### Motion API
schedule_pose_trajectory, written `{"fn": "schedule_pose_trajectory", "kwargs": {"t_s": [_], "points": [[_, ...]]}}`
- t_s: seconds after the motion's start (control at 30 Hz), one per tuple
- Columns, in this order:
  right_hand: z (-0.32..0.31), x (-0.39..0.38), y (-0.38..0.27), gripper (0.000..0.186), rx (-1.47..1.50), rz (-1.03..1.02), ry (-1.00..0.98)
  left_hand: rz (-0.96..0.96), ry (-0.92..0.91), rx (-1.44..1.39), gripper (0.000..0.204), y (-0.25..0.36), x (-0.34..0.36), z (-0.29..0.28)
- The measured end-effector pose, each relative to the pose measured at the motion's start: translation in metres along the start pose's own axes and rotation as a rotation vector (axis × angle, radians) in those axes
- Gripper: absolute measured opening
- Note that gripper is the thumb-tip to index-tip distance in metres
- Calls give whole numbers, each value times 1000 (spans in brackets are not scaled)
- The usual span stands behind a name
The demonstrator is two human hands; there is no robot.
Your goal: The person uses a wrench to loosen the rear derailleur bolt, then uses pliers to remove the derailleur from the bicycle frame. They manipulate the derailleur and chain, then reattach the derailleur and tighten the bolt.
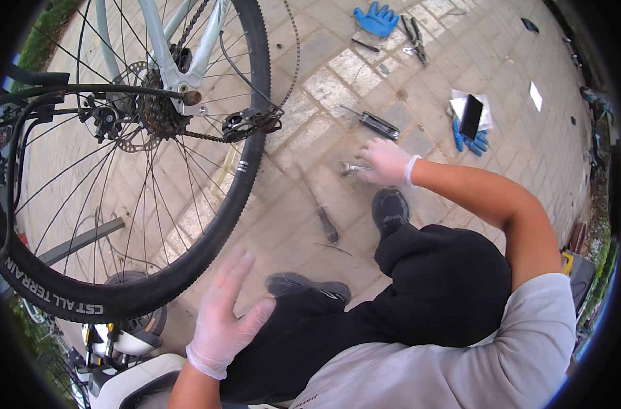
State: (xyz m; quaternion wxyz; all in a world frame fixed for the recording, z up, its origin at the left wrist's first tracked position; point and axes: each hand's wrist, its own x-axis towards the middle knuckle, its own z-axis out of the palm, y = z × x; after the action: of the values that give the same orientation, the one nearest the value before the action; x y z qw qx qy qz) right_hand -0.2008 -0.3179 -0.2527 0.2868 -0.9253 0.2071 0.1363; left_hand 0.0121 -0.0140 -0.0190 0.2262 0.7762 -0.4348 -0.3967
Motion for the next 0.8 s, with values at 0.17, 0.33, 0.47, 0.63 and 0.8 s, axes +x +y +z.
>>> {"fn": "schedule_pose_trajectory", "kwargs": {"t_s": [0.17,0.33,0.47,0.63,0.8], "points": [[17,92,-9,44,460,-7,252,-139,15,202,73,-3,-13,10],[34,147,-29,40,856,77,131,-309,11,-32,59,-6,-11,29],[49,165,-37,40,1070,101,185,-310,24,-130,50,-26,32,60],[51,168,-38,37,1061,93,182,-294,180,-324,44,-55,118,99],[34,158,-38,33,1062,69,207,-438,476,-804,42,-58,167,132]]}}
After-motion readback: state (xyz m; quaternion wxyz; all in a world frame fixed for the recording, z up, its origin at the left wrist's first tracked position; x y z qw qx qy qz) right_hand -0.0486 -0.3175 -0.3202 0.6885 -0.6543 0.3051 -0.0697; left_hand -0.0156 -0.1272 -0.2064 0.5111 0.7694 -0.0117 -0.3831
